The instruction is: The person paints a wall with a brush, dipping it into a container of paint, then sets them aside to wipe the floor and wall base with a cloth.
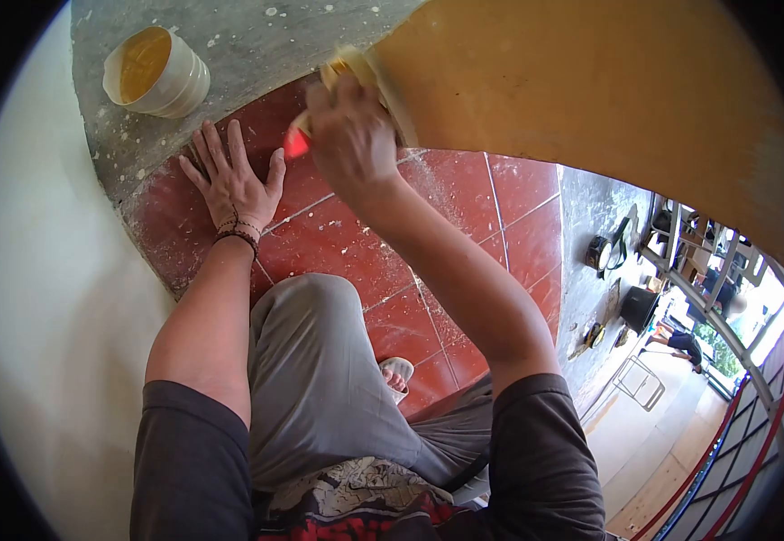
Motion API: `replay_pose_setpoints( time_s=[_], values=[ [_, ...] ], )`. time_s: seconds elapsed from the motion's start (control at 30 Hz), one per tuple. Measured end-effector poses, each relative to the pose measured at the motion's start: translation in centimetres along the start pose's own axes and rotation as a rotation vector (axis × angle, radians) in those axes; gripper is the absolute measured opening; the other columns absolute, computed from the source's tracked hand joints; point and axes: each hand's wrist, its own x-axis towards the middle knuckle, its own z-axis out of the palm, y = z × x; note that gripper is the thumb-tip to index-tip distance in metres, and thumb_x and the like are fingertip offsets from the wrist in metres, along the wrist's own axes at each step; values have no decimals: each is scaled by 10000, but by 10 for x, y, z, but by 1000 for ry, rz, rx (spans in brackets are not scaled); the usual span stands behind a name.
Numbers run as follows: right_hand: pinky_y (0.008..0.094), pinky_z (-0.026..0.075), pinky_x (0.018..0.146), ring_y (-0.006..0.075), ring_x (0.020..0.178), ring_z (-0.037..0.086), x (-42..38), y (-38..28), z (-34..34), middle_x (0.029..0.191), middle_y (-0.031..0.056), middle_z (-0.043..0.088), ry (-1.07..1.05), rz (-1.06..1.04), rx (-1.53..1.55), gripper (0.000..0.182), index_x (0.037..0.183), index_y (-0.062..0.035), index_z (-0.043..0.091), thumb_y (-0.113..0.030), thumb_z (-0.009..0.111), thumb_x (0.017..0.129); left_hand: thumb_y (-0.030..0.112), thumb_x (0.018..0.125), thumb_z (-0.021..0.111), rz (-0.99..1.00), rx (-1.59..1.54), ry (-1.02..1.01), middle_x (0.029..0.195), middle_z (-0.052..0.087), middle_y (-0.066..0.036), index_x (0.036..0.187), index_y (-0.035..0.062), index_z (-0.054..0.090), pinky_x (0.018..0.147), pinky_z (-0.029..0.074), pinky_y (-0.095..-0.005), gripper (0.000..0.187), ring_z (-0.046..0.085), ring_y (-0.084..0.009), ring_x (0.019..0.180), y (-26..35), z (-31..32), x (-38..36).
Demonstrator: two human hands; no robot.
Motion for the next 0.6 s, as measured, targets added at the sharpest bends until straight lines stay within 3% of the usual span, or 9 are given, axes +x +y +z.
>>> replay_pose_setpoints(
  time_s=[0.13,0.37,0.43,0.6],
  values=[
    [356,532,720,324,932,574,29,3,28,974,163,589,55,-46,-92,166,894,-42,617,-161,616,778,656,913,405,-4,29,2,1561,204,-221,1481,102,304,1159,50,-615,799,140,-379,1468,-1,3,1],
    [350,544,704,330,944,571,-12,18,14,963,153,567,-57,-19,-107,173,924,-46,594,-138,610,778,653,915,403,0,11,40,1564,197,-212,1481,99,306,1163,42,-606,797,136,-362,1472,-2,6,0],
    [386,559,698,349,951,571,-29,21,6,976,175,544,-172,3,-40,189,938,-21,577,-119,609,779,651,915,405,-2,3,36,1564,196,-213,1481,100,305,1163,38,-604,796,132,-361,1473,-1,4,0],
    [441,567,715,373,951,570,-63,20,-16,1000,214,518,-207,79,-7,186,917,15,566,-102,617,782,641,915,416,-13,-2,17,1561,201,-217,1478,98,307,1163,31,-602,790,128,-363,1473,0,1,0]
  ],
)
